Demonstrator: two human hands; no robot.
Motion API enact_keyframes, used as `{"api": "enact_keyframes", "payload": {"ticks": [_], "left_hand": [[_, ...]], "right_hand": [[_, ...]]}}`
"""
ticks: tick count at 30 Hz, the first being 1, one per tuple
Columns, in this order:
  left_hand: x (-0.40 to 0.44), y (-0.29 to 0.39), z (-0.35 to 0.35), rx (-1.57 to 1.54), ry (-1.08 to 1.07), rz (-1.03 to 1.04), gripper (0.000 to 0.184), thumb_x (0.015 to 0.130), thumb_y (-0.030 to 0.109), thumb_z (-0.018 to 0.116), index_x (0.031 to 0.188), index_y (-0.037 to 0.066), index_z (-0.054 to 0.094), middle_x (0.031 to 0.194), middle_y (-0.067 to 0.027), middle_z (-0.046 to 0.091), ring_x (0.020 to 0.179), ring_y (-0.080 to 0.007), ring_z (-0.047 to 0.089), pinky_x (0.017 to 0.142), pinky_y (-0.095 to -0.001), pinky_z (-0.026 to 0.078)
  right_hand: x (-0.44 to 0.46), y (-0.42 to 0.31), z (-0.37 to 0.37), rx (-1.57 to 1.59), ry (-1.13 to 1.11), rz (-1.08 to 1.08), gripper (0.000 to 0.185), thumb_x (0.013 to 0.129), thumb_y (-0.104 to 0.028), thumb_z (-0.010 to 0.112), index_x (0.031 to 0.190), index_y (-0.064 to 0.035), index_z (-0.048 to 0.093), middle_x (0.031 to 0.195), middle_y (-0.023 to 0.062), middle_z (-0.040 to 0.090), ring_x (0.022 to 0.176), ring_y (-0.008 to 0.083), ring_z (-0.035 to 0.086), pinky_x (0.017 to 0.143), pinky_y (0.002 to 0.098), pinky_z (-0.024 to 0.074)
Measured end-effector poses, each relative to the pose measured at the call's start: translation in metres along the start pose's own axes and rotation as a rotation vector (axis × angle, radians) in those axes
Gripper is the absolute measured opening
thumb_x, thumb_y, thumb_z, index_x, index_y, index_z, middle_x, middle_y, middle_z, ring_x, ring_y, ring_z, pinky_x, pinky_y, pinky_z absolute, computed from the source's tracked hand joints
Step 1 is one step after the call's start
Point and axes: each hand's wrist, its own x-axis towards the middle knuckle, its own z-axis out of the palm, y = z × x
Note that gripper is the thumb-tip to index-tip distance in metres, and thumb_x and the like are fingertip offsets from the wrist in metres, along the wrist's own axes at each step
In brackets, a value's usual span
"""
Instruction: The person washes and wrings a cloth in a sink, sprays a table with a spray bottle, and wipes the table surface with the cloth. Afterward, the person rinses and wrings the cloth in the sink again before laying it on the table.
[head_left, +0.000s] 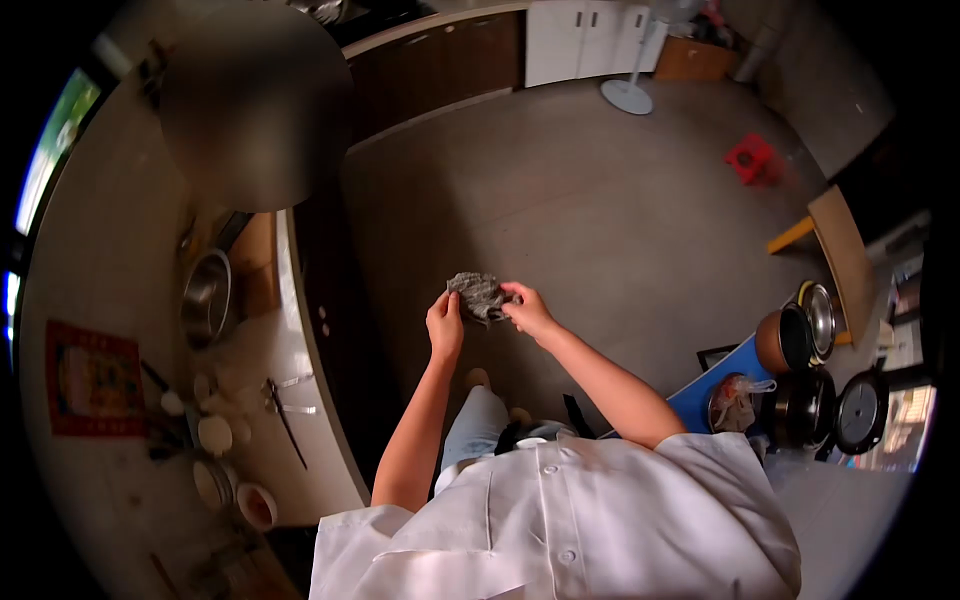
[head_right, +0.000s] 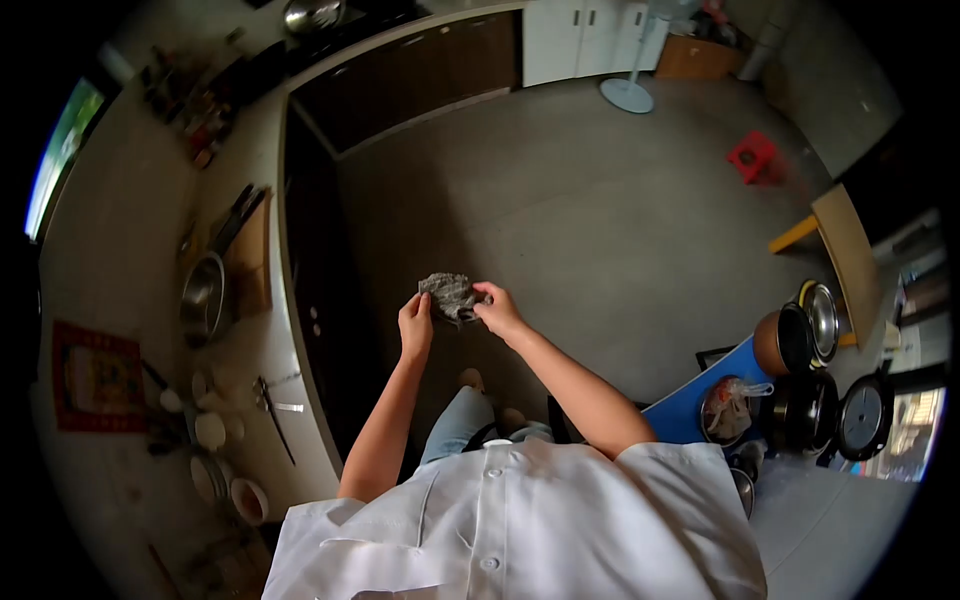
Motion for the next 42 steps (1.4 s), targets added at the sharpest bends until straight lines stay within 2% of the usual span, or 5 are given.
{"api": "enact_keyframes", "payload": {"ticks": [22,30,34,38,42], "left_hand": [[0.275,0.149,0.413,-0.228,-0.707,-0.247,0.026,0.089,0.021,0.048,0.101,-0.001,0.055,0.088,-0.0023,0.057,0.084,-0.0101,0.049,0.075,-0.0244,0.039],[0.269,0.23,0.601,-0.191,-1.316,-0.297,0.037,0.082,0.018,0.058,0.115,0.003,0.051,0.107,-0.0037,0.057,0.1,-0.0118,0.051,0.086,-0.0276,0.039],[0.264,0.287,0.689,0.013,-1.615,-0.114,0.035,0.08,0.012,0.059,0.114,0.004,0.054,0.101,-0.0032,0.06,0.091,-0.0115,0.054,0.08,-0.0267,0.043],[0.275,0.318,0.763,0.208,-1.847,0.3,0.027,0.079,0.007,0.057,0.106,0.003,0.059,0.088,-0.0031,0.062,0.079,-0.01,0.056,0.074,-0.0258,0.045],[0.285,0.339,0.847,0.294,-1.904,0.468,0.021,0.077,0.008,0.059,0.096,0.001,0.062,0.081,-0.0047,0.063,0.073,-0.0106,0.055,0.068,-0.0263,0.044]], "right_hand": [[0.144,0.023,-0.363,0.172,1.257,-0.037,0.021,0.072,0.007,0.049,0.085,-0.004,0.062,0.069,0.0027,0.056,0.067,0.0113,0.049,0.06,0.025,0.04],[0.185,0.029,-0.514,0.418,1.028,0.029,0.025,0.077,-0.009,0.057,0.102,-0.0036,0.059,0.094,0.0062,0.06,0.08,0.0113,0.053,0.07,0.0241,0.0429],[0.187,-0.001,-0.607,0.293,1.173,-0.114,0.065,0.069,-0.014,0.063,0.129,-0.0195,0.038,0.132,0.0138,0.037,0.121,0.0238,0.035,0.094,0.0355,0.0339],[0.16,-0.043,-0.665,-0.248,1.246,0.018,0.05,0.063,-0.013,0.065,0.111,-0.0188,0.052,0.132,0.0114,0.036,0.13,0.0325,0.016,0.098,0.0554,0.0174],[0.153,-0.044,-0.744,-0.508,1.091,0.273,0.018,0.064,-0.016,0.064,0.076,-0.0074,0.052,0.104,0.0068,0.057,0.111,0.0281,0.043,0.09,0.0509,0.0328]]}}
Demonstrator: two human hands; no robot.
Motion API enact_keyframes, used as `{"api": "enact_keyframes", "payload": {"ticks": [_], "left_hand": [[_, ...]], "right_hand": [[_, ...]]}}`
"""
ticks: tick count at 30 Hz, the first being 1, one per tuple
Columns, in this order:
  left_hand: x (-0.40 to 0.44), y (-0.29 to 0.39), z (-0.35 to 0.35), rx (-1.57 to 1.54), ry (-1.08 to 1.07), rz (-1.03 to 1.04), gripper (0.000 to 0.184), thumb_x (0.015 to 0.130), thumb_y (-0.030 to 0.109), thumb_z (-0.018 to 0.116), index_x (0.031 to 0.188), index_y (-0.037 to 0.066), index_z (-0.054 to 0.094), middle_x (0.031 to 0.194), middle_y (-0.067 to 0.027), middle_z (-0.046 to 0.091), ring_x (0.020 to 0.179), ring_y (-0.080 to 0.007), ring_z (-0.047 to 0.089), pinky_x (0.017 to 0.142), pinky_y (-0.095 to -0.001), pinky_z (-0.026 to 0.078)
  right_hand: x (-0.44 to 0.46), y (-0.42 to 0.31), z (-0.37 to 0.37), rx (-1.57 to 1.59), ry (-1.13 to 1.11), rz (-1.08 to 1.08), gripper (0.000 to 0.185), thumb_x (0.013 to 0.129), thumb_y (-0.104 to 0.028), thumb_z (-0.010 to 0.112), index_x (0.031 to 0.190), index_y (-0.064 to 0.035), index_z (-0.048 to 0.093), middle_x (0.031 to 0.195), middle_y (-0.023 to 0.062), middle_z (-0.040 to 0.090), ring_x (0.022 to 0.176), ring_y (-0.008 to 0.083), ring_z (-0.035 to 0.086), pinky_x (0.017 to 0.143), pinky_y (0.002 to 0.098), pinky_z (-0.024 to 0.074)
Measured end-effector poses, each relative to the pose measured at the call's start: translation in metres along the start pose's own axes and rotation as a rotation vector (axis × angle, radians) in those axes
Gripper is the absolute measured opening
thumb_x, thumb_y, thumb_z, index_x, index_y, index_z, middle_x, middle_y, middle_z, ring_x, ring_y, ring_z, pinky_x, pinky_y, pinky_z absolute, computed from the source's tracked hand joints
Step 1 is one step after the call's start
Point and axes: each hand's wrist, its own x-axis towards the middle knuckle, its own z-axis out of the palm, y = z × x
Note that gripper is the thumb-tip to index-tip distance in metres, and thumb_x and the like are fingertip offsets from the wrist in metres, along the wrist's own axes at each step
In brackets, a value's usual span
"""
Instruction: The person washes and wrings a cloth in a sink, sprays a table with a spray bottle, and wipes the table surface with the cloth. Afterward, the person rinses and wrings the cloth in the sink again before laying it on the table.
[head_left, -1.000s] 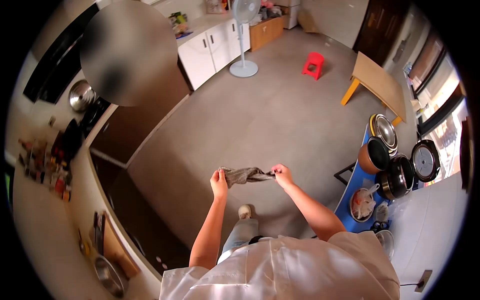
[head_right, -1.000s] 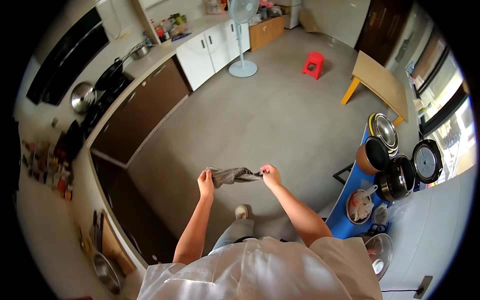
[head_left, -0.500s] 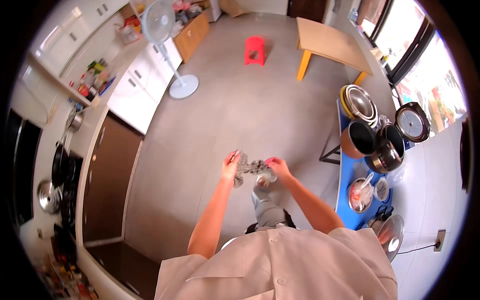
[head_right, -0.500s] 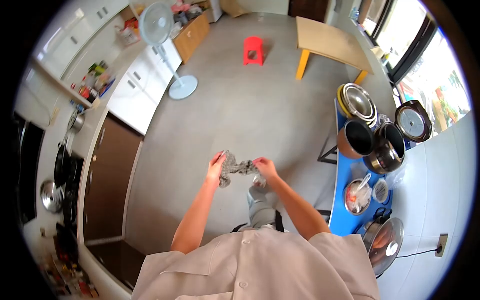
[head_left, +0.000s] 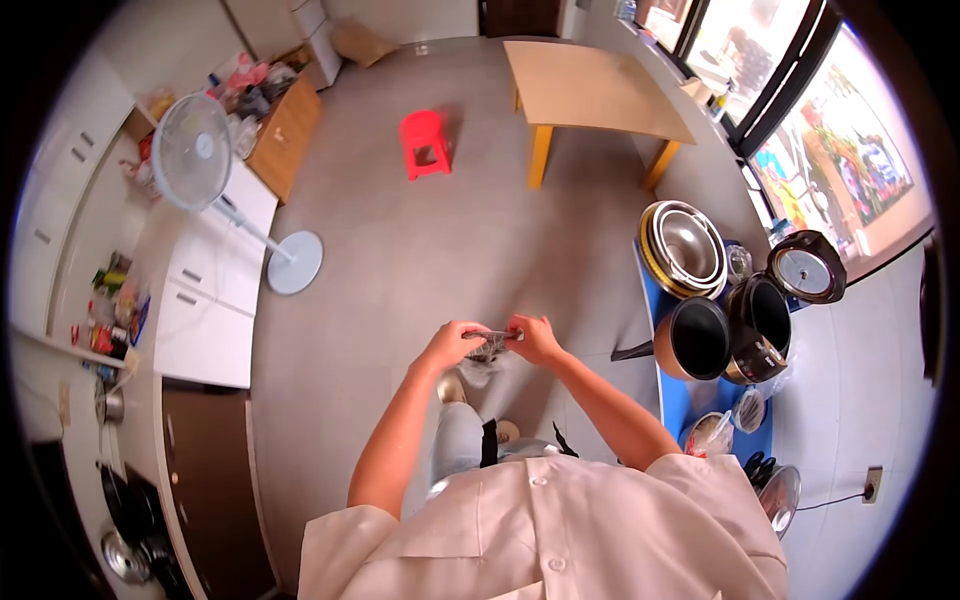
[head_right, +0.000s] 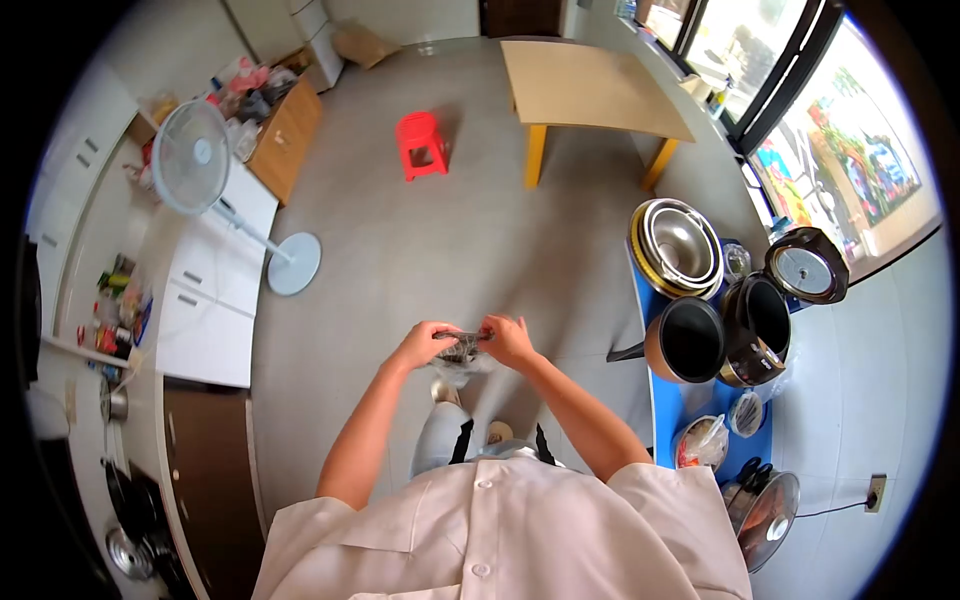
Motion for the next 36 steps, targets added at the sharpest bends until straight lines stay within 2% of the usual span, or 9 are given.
{"api": "enact_keyframes", "payload": {"ticks": [2,5,8,10,14,20,25,32,36], "left_hand": [[0.039,-0.002,-0.023,0.212,-0.018,-0.023,0.02,0.075,0.011,0.061,0.091,0.0,0.063,0.078,-0.005,0.063,0.071,-0.0108,0.055,0.066,-0.0264,0.044],[0.105,-0.011,-0.067,0.259,-0.095,-0.062,0.019,0.072,0.015,0.065,0.085,0.001,0.062,0.075,-0.0053,0.062,0.07,-0.0106,0.054,0.065,-0.026,0.043],[0.166,-0.017,-0.115,0.276,-0.165,-0.076,0.019,0.07,0.015,0.067,0.08,0.001,0.059,0.072,-0.0042,0.06,0.069,-0.0113,0.054,0.063,-0.0261,0.043],[0.207,-0.022,-0.144,0.289,-0.117,-0.038,0.02,0.069,0.015,0.067,0.079,0.002,0.055,0.073,-0.0063,0.059,0.07,-0.0162,0.055,0.065,-0.0306,0.044],[0.285,-0.021,-0.186,0.305,-0.133,-0.05,0.016,0.071,0.009,0.065,0.075,0.002,0.051,0.073,-0.0063,0.057,0.07,-0.0153,0.054,0.064,-0.0303,0.044],[0.413,-0.014,-0.206,0.46,-0.245,0.012,0.012,0.075,0.007,0.057,0.086,0.002,0.059,0.082,-0.0098,0.06,0.074,-0.0198,0.058,0.07,-0.0314,0.045],[0.515,0.02,-0.211,0.522,-0.118,0.091,0.015,0.079,0.012,0.053,0.089,0.005,0.06,0.089,-0.0121,0.057,0.082,-0.0271,0.057,0.072,-0.0362,0.045],[0.661,0.05,-0.223,0.527,-0.164,0.088,0.014,0.079,0.01,0.052,0.089,0.005,0.06,0.089,-0.0121,0.057,0.084,-0.0269,0.056,0.074,-0.0357,0.045],[0.72,0.066,-0.226,0.433,-0.139,0.088,0.013,0.078,0.007,0.05,0.087,0.005,0.06,0.088,-0.0122,0.057,0.082,-0.0263,0.057,0.073,-0.0352,0.046]], "right_hand": [[0.034,0.016,-0.009,0.302,-0.07,0.222,0.02,0.066,-0.019,0.063,0.077,-0.0061,0.052,0.084,0.0074,0.061,0.086,0.0282,0.056,0.075,0.0421,0.0439],[0.086,0.028,-0.027,0.188,0.078,0.254,0.021,0.069,-0.019,0.062,0.08,-0.0057,0.051,0.082,0.0111,0.061,0.075,0.03,0.058,0.065,0.0382,0.0461],[0.138,0.049,-0.035,0.19,0.166,0.29,0.017,0.073,-0.014,0.06,0.085,-0.0062,0.049,0.08,0.0116,0.059,0.075,0.0306,0.056,0.064,0.0387,0.0441],[0.168,0.06,-0.046,0.132,0.171,0.338,0.016,0.075,-0.014,0.057,0.087,-0.0069,0.05,0.081,0.0115,0.06,0.077,0.031,0.057,0.065,0.0393,0.0445],[0.221,0.076,-0.075,0.063,0.237,0.396,0.012,0.079,-0.013,0.051,0.09,-0.0081,0.051,0.085,0.0108,0.06,0.08,0.0311,0.057,0.067,0.0406,0.0451],[0.289,0.136,-0.107,0.022,0.388,0.546,0.013,0.079,-0.017,0.051,0.088,-0.0111,0.059,0.088,0.0091,0.058,0.084,0.0298,0.056,0.069,0.0396,0.0464],[0.362,0.197,-0.152,0.033,0.465,0.655,0.016,0.08,-0.018,0.049,0.087,-0.0119,0.061,0.09,0.0093,0.058,0.085,0.0295,0.057,0.07,0.0393,0.0473],[0.469,0.287,-0.23,0.001,0.399,0.691,0.018,0.081,-0.019,0.047,0.09,-0.0137,0.062,0.09,0.0088,0.058,0.086,0.0289,0.056,0.072,0.0395,0.0468],[0.511,0.324,-0.26,0.039,0.389,0.75,0.016,0.08,-0.019,0.053,0.091,-0.0132,0.063,0.088,0.0092,0.058,0.086,0.0284,0.056,0.072,0.0382,0.0462]]}}
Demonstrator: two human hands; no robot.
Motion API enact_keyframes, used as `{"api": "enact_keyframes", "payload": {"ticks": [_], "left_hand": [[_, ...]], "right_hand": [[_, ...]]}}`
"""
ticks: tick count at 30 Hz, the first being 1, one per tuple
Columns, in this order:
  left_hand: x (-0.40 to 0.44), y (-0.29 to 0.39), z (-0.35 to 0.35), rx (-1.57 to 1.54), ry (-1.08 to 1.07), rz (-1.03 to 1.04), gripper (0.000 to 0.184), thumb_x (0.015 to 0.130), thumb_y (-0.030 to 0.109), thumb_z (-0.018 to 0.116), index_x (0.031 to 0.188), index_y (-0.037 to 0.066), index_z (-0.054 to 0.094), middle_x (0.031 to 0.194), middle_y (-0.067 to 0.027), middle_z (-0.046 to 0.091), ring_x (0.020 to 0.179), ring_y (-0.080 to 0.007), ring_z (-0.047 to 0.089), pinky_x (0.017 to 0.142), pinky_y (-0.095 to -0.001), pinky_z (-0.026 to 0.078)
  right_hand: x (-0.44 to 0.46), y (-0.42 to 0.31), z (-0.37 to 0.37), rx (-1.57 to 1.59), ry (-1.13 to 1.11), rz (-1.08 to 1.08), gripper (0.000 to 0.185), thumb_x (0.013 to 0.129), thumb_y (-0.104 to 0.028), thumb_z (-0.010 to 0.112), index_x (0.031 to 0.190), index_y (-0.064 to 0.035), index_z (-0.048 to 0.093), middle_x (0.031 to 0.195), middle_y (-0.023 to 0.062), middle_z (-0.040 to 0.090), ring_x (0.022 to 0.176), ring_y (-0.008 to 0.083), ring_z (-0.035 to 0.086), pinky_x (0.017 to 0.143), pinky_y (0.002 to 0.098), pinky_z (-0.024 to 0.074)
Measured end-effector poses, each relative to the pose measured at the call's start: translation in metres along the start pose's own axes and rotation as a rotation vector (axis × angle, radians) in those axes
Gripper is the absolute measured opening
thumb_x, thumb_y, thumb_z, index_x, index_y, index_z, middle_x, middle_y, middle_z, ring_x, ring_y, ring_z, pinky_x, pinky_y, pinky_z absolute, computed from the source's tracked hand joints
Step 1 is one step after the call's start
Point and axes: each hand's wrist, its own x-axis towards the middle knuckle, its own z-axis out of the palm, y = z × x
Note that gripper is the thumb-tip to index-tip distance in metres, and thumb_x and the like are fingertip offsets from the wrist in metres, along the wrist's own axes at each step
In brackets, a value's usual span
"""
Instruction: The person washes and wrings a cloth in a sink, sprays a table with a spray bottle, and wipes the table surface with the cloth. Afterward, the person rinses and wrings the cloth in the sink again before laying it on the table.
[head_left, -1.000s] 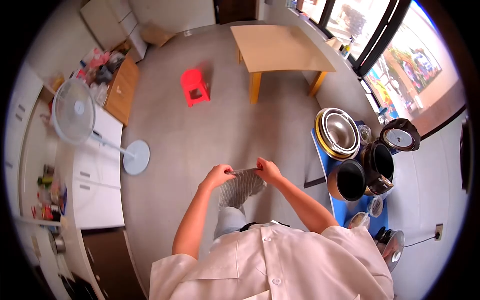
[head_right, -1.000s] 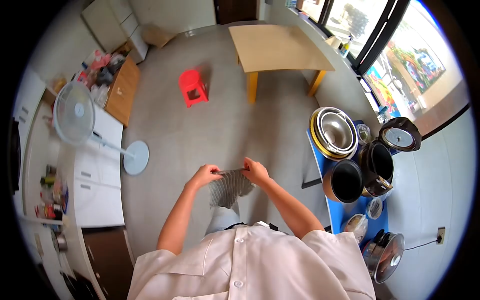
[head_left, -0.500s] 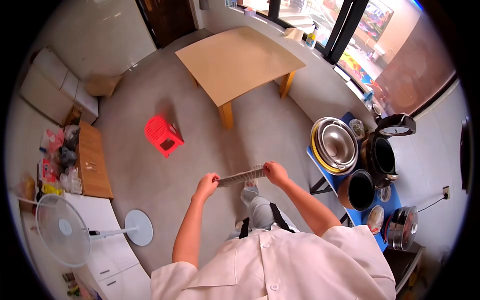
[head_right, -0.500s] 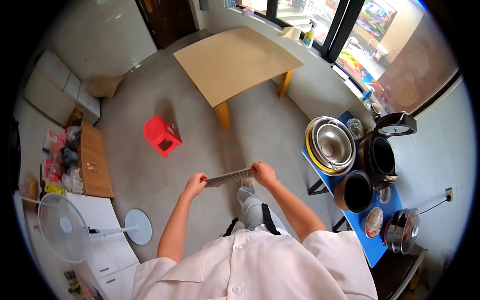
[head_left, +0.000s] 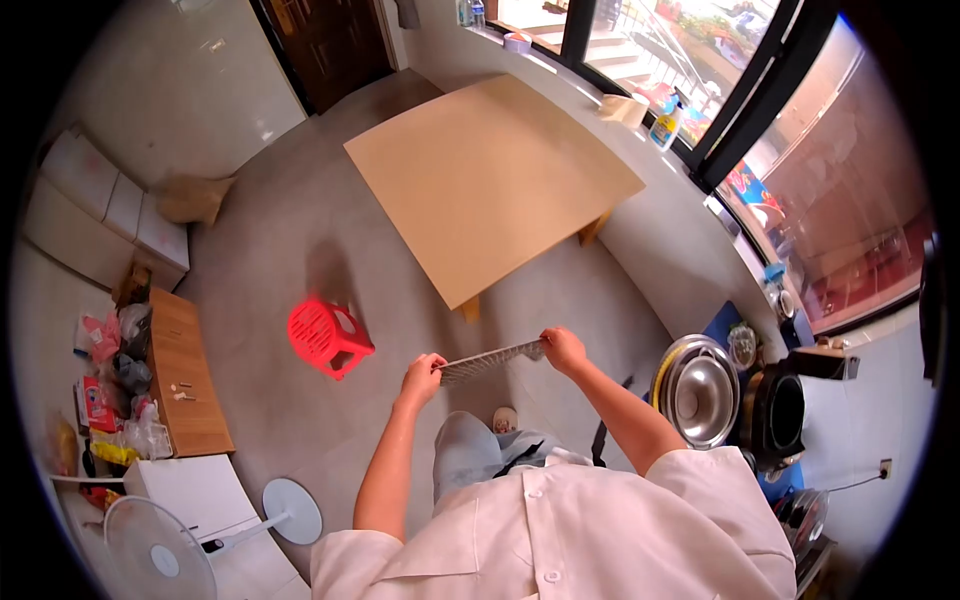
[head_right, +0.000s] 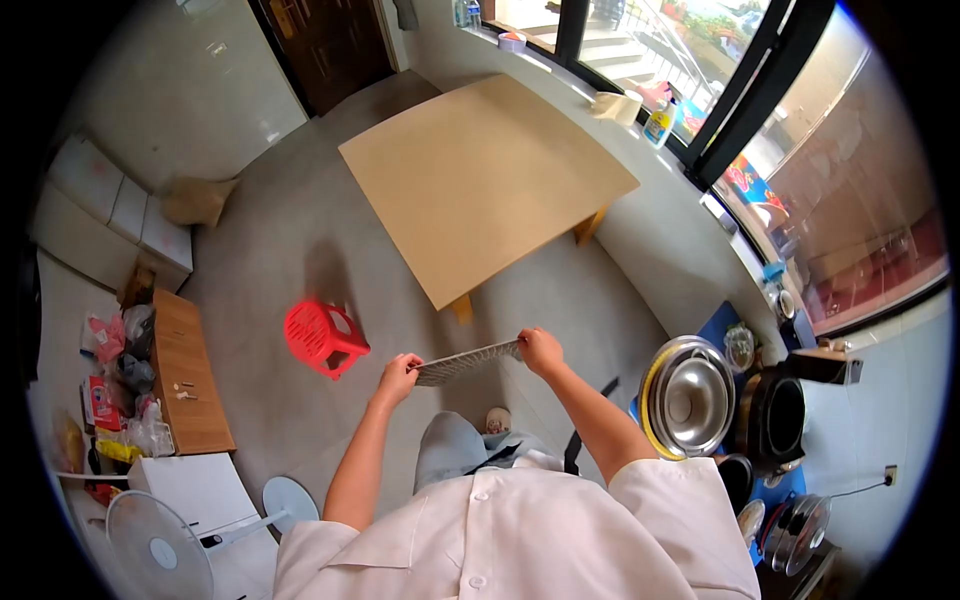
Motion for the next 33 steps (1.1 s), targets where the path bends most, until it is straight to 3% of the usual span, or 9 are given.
{"api": "enact_keyframes", "payload": {"ticks": [10,13,14,20,24,27,31,33], "left_hand": [[0.193,-0.029,-0.044,-0.034,-0.018,-0.028,0.013,0.077,0.009,0.052,0.086,0.007,0.061,0.088,-0.012,0.059,0.081,-0.0256,0.058,0.071,-0.0348,0.046],[0.238,-0.031,-0.062,-0.069,-0.013,-0.051,0.013,0.077,0.009,0.052,0.085,0.006,0.062,0.087,-0.0113,0.059,0.082,-0.0256,0.058,0.071,-0.0349,0.046],[0.257,-0.035,-0.072,-0.064,-0.029,-0.07,0.013,0.077,0.009,0.052,0.085,0.006,0.062,0.087,-0.0113,0.059,0.082,-0.0256,0.058,0.071,-0.0349,0.046],[0.331,-0.061,-0.081,-0.041,0.035,-0.163,0.013,0.076,0.006,0.056,0.087,0.005,0.063,0.083,-0.0105,0.059,0.075,-0.0217,0.058,0.069,-0.0318,0.047],[0.371,-0.06,-0.086,-0.024,0.118,-0.194,0.013,0.077,0.006,0.056,0.087,0.004,0.063,0.084,-0.0106,0.058,0.074,-0.0213,0.058,0.069,-0.0315,0.046],[0.385,-0.046,-0.091,-0.05,0.168,-0.225,0.014,0.079,0.008,0.053,0.088,0.007,0.064,0.087,-0.0108,0.057,0.077,-0.0242,0.057,0.07,-0.0333,0.046],[0.38,-0.042,-0.081,-0.014,0.214,-0.216,0.016,0.078,0.007,0.053,0.088,0.008,0.065,0.089,-0.0094,0.057,0.082,-0.0243,0.056,0.073,-0.0338,0.046],[0.367,-0.046,-0.066,0.088,0.274,-0.149,0.017,0.077,0.007,0.053,0.087,0.01,0.066,0.093,-0.0087,0.057,0.09,-0.0252,0.054,0.078,-0.0346,0.045]], "right_hand": [[0.178,-0.031,0.004,0.074,0.107,0.081,0.014,0.079,-0.018,0.057,0.089,-0.0112,0.065,0.083,0.0112,0.06,0.081,0.029,0.058,0.07,0.0372,0.0462],[0.24,-0.039,0.008,0.11,0.082,0.097,0.017,0.077,-0.015,0.058,0.091,-0.0116,0.065,0.083,0.0109,0.065,0.077,0.0253,0.063,0.068,0.034,0.0489],[0.26,-0.047,0.007,0.129,0.038,0.185,0.018,0.077,-0.015,0.057,0.092,-0.0119,0.066,0.087,0.0112,0.065,0.081,0.0261,0.063,0.071,0.0337,0.0486],[0.352,-0.066,0.024,0.19,-0.047,0.191,0.018,0.077,-0.015,0.054,0.09,-0.0093,0.066,0.085,0.0147,0.064,0.082,0.0285,0.062,0.072,0.0348,0.0478],[0.402,-0.064,0.024,0.248,-0.032,0.129,0.02,0.076,-0.012,0.052,0.089,-0.0058,0.066,0.085,0.0182,0.063,0.082,0.0327,0.061,0.075,0.0359,0.0477],[0.431,-0.058,0.025,0.264,-0.075,0.08,0.02,0.076,-0.012,0.053,0.091,-0.0062,0.066,0.08,0.0146,0.064,0.074,0.022,0.062,0.067,0.0319,0.0475],[0.447,-0.05,0.021,0.283,-0.143,0.075,0.019,0.076,-0.012,0.054,0.091,-0.008,0.066,0.084,0.0132,0.064,0.076,0.0236,0.062,0.068,0.0316,0.0474],[0.441,-0.041,0.019,0.159,-0.16,-0.153,0.02,0.076,-0.013,0.054,0.093,-0.0113,0.066,0.091,0.0119,0.064,0.082,0.0274,0.061,0.072,0.0341,0.0477]]}}
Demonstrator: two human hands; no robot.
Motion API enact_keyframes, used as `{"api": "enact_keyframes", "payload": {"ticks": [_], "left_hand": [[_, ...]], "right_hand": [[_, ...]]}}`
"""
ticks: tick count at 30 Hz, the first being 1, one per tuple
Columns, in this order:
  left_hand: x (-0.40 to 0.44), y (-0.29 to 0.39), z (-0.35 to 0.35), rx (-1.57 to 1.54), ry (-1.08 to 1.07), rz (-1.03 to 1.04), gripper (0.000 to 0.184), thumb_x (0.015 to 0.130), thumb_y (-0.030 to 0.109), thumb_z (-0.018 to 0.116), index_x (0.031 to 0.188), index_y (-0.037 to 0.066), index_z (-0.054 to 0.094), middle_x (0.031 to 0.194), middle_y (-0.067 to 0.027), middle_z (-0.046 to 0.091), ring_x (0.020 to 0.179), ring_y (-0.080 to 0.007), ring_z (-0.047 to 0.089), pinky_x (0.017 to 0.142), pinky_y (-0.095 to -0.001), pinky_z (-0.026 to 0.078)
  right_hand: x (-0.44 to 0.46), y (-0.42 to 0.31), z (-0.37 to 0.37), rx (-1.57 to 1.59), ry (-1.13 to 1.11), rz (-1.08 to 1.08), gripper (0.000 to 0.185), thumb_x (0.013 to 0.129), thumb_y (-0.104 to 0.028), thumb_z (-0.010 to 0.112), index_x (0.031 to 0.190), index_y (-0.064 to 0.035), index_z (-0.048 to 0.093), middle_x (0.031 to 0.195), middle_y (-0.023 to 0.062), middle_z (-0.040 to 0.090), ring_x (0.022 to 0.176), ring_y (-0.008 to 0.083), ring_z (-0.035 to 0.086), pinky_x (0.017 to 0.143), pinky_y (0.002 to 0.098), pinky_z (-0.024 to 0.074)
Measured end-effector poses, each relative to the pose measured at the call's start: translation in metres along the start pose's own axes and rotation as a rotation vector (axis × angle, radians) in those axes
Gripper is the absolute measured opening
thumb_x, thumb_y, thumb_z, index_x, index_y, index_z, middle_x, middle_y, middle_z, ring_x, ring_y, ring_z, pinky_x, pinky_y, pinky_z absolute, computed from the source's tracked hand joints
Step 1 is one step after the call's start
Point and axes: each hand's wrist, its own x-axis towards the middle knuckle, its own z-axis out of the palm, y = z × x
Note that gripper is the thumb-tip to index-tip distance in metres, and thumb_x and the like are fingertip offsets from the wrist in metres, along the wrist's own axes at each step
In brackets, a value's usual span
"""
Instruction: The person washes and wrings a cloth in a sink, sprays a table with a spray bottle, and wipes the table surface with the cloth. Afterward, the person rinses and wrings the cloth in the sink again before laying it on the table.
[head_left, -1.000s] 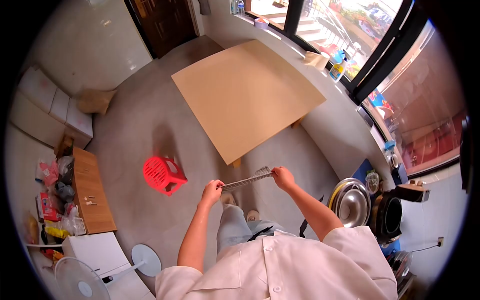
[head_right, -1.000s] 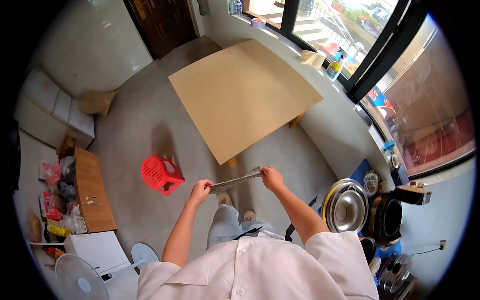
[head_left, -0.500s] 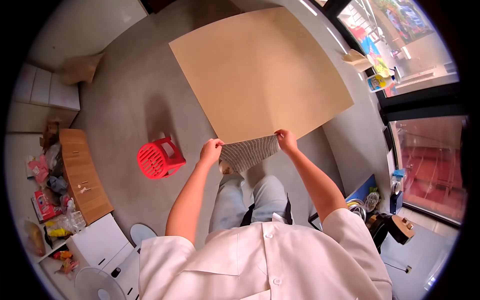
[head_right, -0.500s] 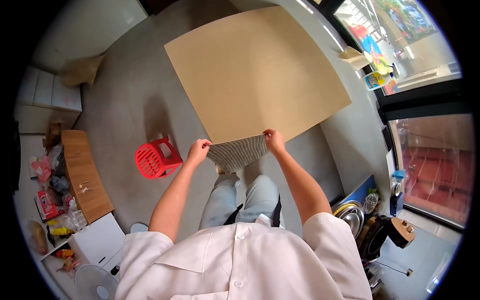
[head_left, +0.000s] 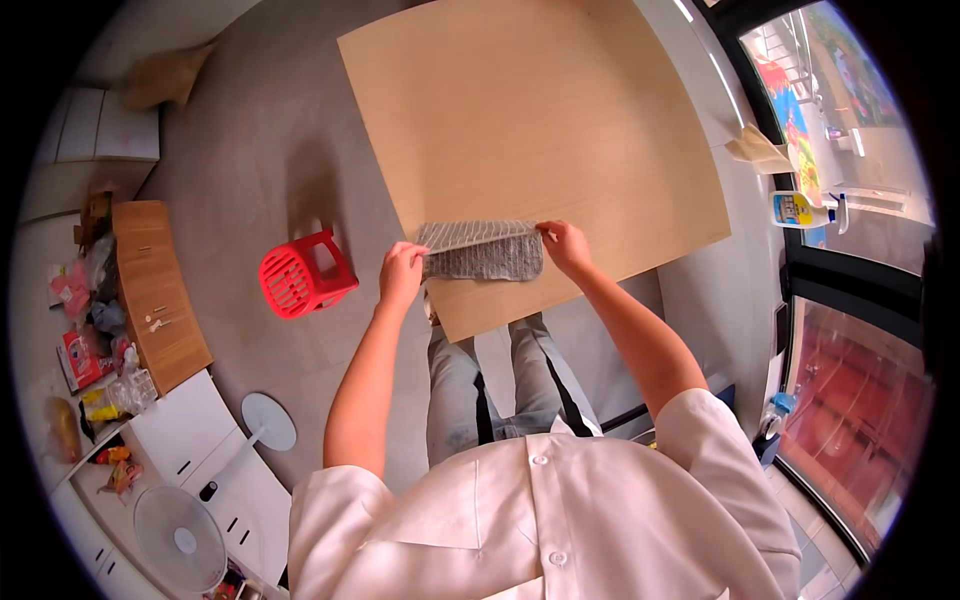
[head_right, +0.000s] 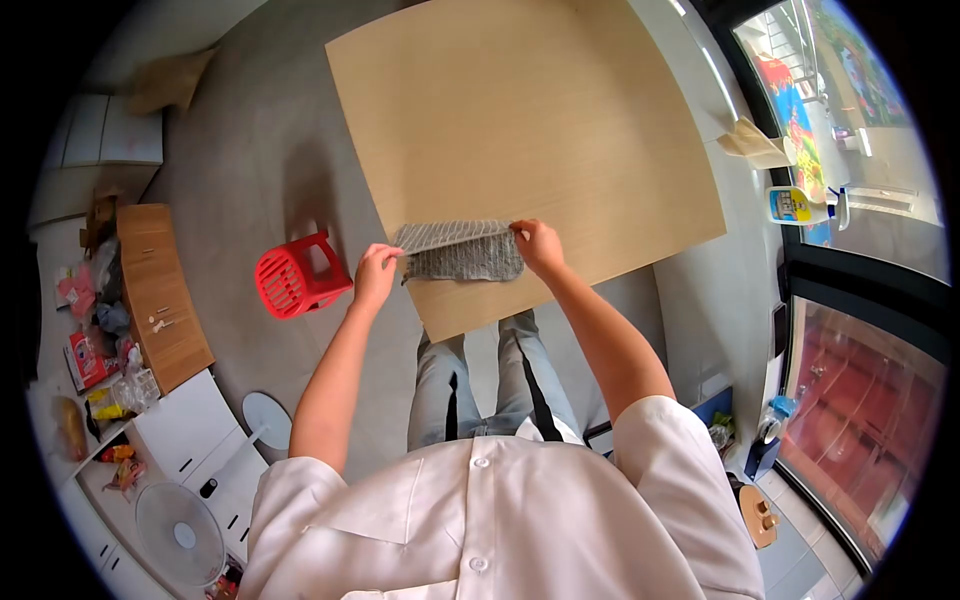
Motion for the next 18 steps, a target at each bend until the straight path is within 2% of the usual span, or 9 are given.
{"api": "enact_keyframes", "payload": {"ticks": [1,5,6,9,10,12,14,16,18], "left_hand": [[-0.009,-0.003,0.007,0.001,0.0,-0.002,0.017,0.077,0.007,0.053,0.087,0.01,0.066,0.093,-0.0087,0.057,0.09,-0.0252,0.054,0.078,-0.0346,0.045],[-0.036,-0.019,0.043,0.19,-0.101,-0.091,0.018,0.076,0.01,0.053,0.088,0.011,0.066,0.104,-0.01,0.056,0.098,-0.0277,0.051,0.086,-0.0361,0.042],[-0.04,-0.017,0.049,0.227,-0.123,-0.093,0.019,0.076,0.011,0.053,0.089,0.01,0.066,0.108,-0.0106,0.056,0.099,-0.0285,0.05,0.088,-0.0363,0.041],[-0.036,-0.008,0.071,0.193,-0.179,-0.085,0.035,0.08,0.015,0.052,0.114,0.011,0.054,0.128,-0.0117,0.042,0.115,-0.032,0.04,0.096,-0.0368,0.035],[-0.032,-0.005,0.078,0.195,-0.177,-0.082,0.035,0.08,0.015,0.052,0.114,0.011,0.054,0.128,-0.0117,0.042,0.115,-0.032,0.04,0.096,-0.0368,0.035],[-0.022,-0.002,0.093,0.215,-0.18,0.005,0.047,0.085,0.023,0.048,0.13,0.014,0.038,0.14,-0.0119,0.025,0.126,-0.0327,0.026,0.103,-0.0383,0.026],[-0.01,-0.004,0.107,0.285,-0.165,0.029,0.05,0.087,0.027,0.045,0.133,0.014,0.032,0.142,-0.0115,0.019,0.129,-0.0327,0.021,0.104,-0.0411,0.022],[0.009,-0.01,0.122,0.352,-0.116,0.057,0.055,0.088,0.036,0.041,0.138,0.017,0.024,0.146,-0.0098,0.009,0.133,-0.0318,0.01,0.106,-0.0478,0.012],[0.022,-0.017,0.133,0.403,-0.055,0.087,0.055,0.088,0.036,0.041,0.138,0.018,0.024,0.146,-0.0096,0.01,0.133,-0.0319,0.01,0.106,-0.0485,0.01]], "right_hand": [[-0.007,0.004,0.001,0.001,-0.002,0.0,0.02,0.076,-0.013,0.054,0.093,-0.0113,0.066,0.091,0.0119,0.064,0.082,0.0274,0.061,0.072,0.0341,0.0477],[-0.043,0.027,0.018,-0.239,-0.447,0.042,0.021,0.076,-0.019,0.05,0.09,-0.0181,0.067,0.092,0.0109,0.063,0.085,0.0302,0.059,0.075,0.0384,0.0484],[-0.049,0.027,0.019,-0.271,-0.517,0.094,0.024,0.076,-0.019,0.049,0.094,-0.0191,0.065,0.102,0.0091,0.06,0.09,0.0288,0.058,0.078,0.0385,0.0482],[-0.055,0.028,0.034,-0.233,-0.404,0.065,0.028,0.077,-0.018,0.049,0.102,-0.0193,0.062,0.115,0.0075,0.055,0.097,0.0267,0.056,0.08,0.0378,0.0475],[-0.05,0.03,0.04,-0.233,-0.44,0.049,0.036,0.079,-0.02,0.048,0.114,-0.0211,0.054,0.127,0.0074,0.045,0.11,0.0279,0.048,0.088,0.0379,0.0433],[-0.039,0.03,0.058,-0.282,-0.331,-0.066,0.039,0.08,-0.022,0.048,0.119,-0.0226,0.049,0.131,0.0079,0.04,0.116,0.0302,0.042,0.092,0.04,0.0387],[-0.024,0.027,0.079,-0.33,-0.216,-0.188,0.042,0.082,-0.023,0.048,0.124,-0.024,0.044,0.136,0.0084,0.034,0.122,0.0326,0.036,0.097,0.0421,0.0341],[-0.004,0.02,0.098,-0.418,-0.151,-0.229,0.049,0.085,-0.03,0.045,0.132,-0.0277,0.033,0.142,0.0087,0.021,0.13,0.0362,0.019,0.103,0.051,0.0199],[0.008,0.017,0.119,-0.462,-0.085,-0.234,0.05,0.086,-0.034,0.044,0.133,-0.0286,0.03,0.144,0.0082,0.017,0.131,0.0359,0.015,0.102,0.0547,0.0155]]}}
